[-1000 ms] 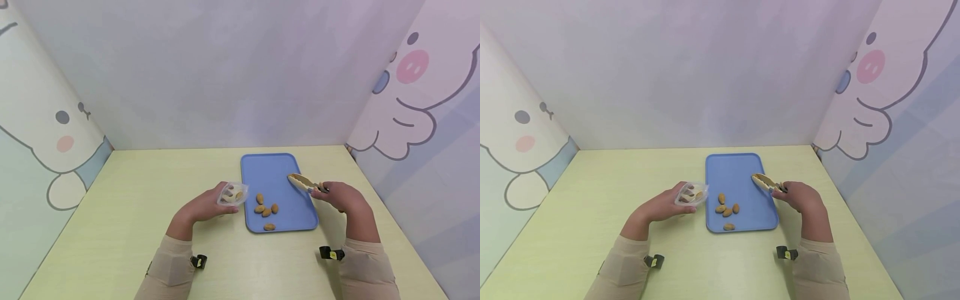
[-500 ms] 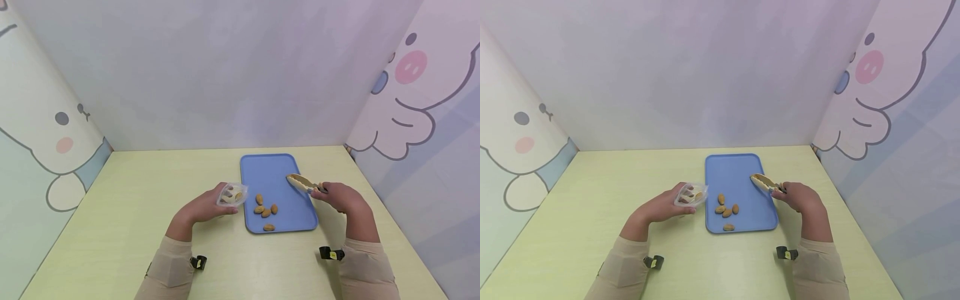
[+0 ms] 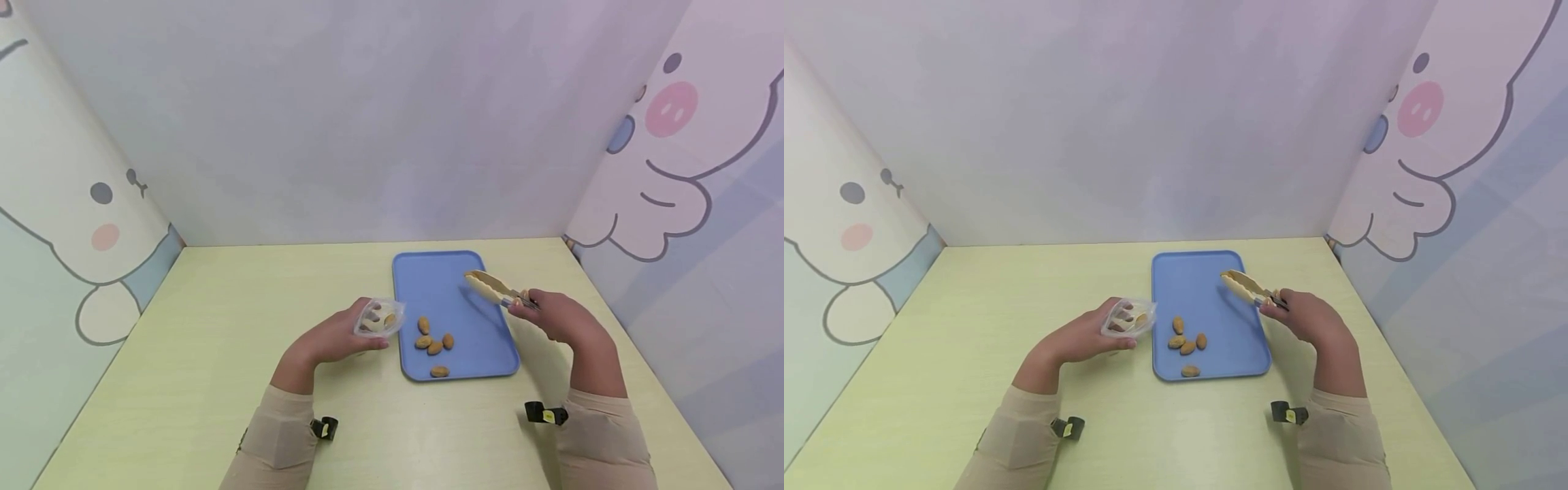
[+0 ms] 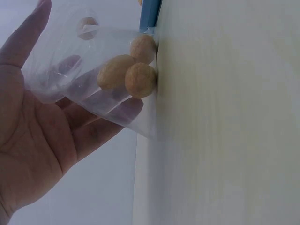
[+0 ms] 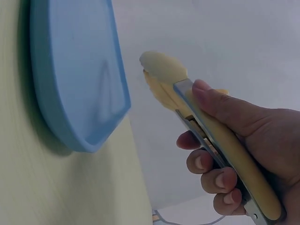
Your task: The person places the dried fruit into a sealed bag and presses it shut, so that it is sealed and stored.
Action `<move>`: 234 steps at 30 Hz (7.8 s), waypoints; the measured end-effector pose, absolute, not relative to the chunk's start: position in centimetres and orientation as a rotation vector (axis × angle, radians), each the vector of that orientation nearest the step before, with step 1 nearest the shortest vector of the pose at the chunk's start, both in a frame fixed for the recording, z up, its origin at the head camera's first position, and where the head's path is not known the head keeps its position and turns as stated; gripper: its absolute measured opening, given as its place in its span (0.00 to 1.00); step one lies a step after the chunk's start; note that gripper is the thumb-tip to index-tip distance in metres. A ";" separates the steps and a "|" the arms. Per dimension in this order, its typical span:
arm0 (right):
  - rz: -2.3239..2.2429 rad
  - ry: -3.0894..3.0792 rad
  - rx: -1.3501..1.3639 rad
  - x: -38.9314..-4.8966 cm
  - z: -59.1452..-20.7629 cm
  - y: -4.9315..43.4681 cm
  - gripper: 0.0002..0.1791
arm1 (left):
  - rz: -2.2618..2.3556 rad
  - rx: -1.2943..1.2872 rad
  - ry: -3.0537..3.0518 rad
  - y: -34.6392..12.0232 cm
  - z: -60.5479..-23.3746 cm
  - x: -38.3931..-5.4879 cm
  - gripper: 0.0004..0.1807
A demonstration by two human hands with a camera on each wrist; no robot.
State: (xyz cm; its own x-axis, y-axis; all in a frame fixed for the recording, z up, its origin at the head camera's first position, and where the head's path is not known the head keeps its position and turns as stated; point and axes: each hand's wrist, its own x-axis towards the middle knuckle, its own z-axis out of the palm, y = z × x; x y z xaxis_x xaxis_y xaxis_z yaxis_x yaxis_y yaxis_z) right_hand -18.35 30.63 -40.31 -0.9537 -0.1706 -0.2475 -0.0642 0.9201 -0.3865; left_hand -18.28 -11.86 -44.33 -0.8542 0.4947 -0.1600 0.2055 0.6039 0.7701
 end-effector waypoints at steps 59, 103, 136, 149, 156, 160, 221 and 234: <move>-0.574 3.114 -0.486 -15.3 -35.7 25.7 0.21 | 1.136 0.567 2.463 -11.9 -44.3 -18.3 0.42; -0.537 2.988 -0.897 -14.1 -37.2 18.6 0.18 | 1.144 0.573 2.453 -12.0 -44.4 -18.3 0.42; -0.630 3.014 -0.653 -14.0 -35.8 21.0 0.27 | 1.133 0.577 2.447 -12.1 -44.6 -18.4 0.41; -0.661 3.061 -0.536 -14.5 -35.5 24.0 0.33 | 1.135 0.571 2.452 -11.9 -44.7 -18.4 0.42; -0.631 3.069 -0.400 -14.7 -35.4 25.1 0.36 | 1.143 0.571 2.451 -12.0 -44.6 -18.3 0.42; -0.619 3.055 -0.355 -14.9 -35.4 25.5 0.38 | 1.144 0.562 2.447 -11.9 -44.5 -18.3 0.42; -0.327 2.758 -0.297 -16.5 -38.9 23.4 0.45 | 1.119 0.569 2.447 -11.7 -44.4 -18.4 0.42; -0.308 2.758 -0.349 -16.5 -39.0 22.9 0.40 | 1.113 0.558 2.454 -11.6 -44.2 -18.2 0.41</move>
State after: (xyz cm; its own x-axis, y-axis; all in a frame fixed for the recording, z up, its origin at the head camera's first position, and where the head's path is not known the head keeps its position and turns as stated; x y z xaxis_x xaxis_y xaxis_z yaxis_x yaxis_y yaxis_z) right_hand -16.53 22.85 -39.01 -0.9109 -0.2762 -0.3065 -0.2018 0.9462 -0.2529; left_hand -18.20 -11.63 -44.16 -0.8457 0.5019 -0.1811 0.1944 0.6059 0.7714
